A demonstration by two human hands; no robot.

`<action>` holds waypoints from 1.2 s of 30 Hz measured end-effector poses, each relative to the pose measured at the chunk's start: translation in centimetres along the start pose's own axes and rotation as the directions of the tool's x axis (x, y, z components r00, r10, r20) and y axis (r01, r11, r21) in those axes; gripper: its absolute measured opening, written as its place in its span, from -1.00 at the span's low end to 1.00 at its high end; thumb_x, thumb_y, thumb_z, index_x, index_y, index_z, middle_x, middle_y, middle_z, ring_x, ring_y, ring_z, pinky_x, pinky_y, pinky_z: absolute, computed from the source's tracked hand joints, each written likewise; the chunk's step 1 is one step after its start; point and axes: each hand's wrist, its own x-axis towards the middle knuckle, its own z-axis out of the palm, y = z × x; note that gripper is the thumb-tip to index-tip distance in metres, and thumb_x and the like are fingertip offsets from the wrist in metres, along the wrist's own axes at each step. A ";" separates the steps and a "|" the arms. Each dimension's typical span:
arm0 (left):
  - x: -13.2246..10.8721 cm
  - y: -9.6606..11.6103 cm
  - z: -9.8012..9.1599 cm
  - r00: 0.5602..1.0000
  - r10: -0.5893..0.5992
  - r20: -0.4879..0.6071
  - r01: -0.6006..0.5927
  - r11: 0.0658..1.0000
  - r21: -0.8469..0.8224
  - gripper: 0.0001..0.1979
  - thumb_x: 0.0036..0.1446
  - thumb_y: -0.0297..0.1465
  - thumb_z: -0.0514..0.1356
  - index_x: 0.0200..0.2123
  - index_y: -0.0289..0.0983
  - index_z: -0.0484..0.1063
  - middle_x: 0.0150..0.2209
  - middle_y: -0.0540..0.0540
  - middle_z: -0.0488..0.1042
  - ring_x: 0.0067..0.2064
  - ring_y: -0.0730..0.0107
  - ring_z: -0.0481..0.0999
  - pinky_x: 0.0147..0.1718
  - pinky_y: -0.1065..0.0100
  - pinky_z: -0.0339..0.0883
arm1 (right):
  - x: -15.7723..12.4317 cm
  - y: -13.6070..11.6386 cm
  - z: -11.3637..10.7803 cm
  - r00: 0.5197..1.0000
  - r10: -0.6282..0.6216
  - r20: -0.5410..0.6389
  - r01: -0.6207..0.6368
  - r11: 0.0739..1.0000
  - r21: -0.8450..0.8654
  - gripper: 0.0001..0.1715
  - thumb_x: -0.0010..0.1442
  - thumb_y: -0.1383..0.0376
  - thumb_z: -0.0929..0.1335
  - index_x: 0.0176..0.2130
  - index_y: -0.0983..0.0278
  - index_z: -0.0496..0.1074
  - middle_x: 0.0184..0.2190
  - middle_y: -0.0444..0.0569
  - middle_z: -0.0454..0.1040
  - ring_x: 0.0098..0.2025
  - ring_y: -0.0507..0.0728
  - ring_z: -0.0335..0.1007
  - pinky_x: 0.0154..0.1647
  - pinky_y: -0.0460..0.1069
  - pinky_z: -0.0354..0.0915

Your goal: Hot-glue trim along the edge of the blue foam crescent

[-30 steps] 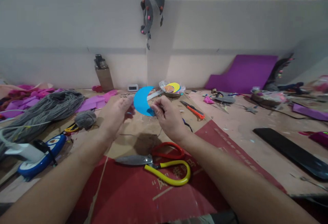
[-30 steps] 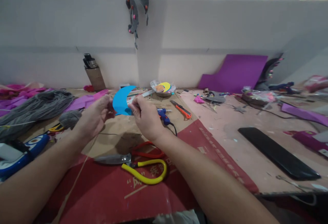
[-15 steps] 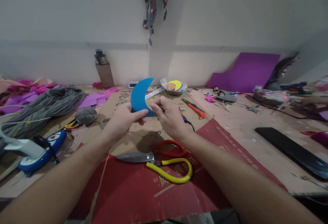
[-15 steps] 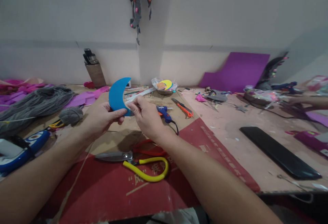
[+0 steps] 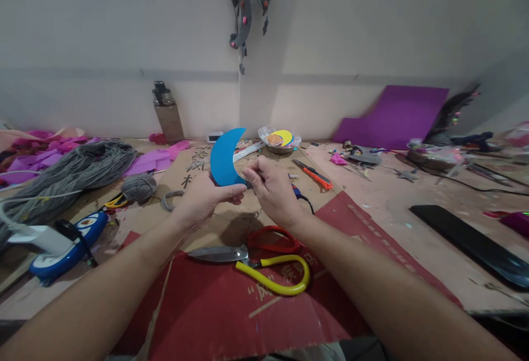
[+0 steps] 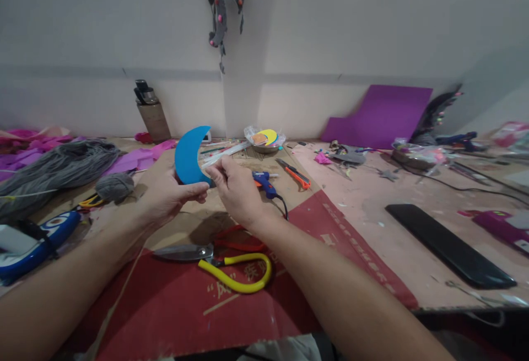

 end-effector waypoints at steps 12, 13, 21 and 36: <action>0.0 0.8 -0.4 0.984 -0.141 0.106 0.161 0.961 -0.223 -0.72 -0.07 -0.34 0.35 -0.25 -0.30 0.49 -0.30 -0.10 0.55 -0.38 0.38 0.53 -0.38 0.34 0.45 | -0.1 0.1 0.1 1.000 -0.024 -0.004 0.024 1.000 -0.004 -0.69 0.27 0.10 0.22 -0.41 0.23 0.22 -0.53 -0.18 0.29 -0.49 0.00 0.15 -0.43 -0.09 0.05; 0.1 0.8 -0.5 0.981 -0.155 0.117 0.179 0.958 -0.224 -0.72 -0.08 -0.36 0.35 -0.26 -0.31 0.50 -0.32 -0.11 0.55 -0.38 0.38 0.54 -0.36 0.34 0.44 | -0.1 0.1 0.1 1.000 -0.030 -0.001 0.030 0.999 -0.010 -0.69 0.27 0.10 0.23 -0.41 0.23 0.23 -0.53 -0.18 0.30 -0.49 0.00 0.15 -0.43 -0.09 0.05; 0.1 0.7 -0.6 0.976 -0.186 0.112 0.204 0.962 -0.182 -0.76 -0.11 -0.40 0.37 -0.30 -0.34 0.54 -0.34 -0.14 0.57 -0.42 0.42 0.53 -0.35 0.39 0.42 | -0.2 0.0 0.0 0.997 -0.073 0.004 0.073 0.996 -0.047 -0.72 0.28 0.14 0.23 -0.41 0.23 0.23 -0.52 -0.16 0.28 -0.47 0.01 0.15 -0.42 -0.09 0.08; 0.8 0.4 -0.8 0.952 -0.003 -0.305 -0.073 0.969 -0.238 -0.76 -0.21 -0.38 0.37 -0.41 -0.31 0.46 -0.48 0.02 0.51 -0.50 0.49 0.47 -0.44 0.42 0.31 | -0.9 0.0 1.2 0.919 -0.327 0.220 0.362 0.921 -0.145 -0.73 0.27 0.19 0.26 -0.39 0.26 0.39 -0.29 0.04 0.44 -0.18 0.12 0.31 -0.13 0.03 0.24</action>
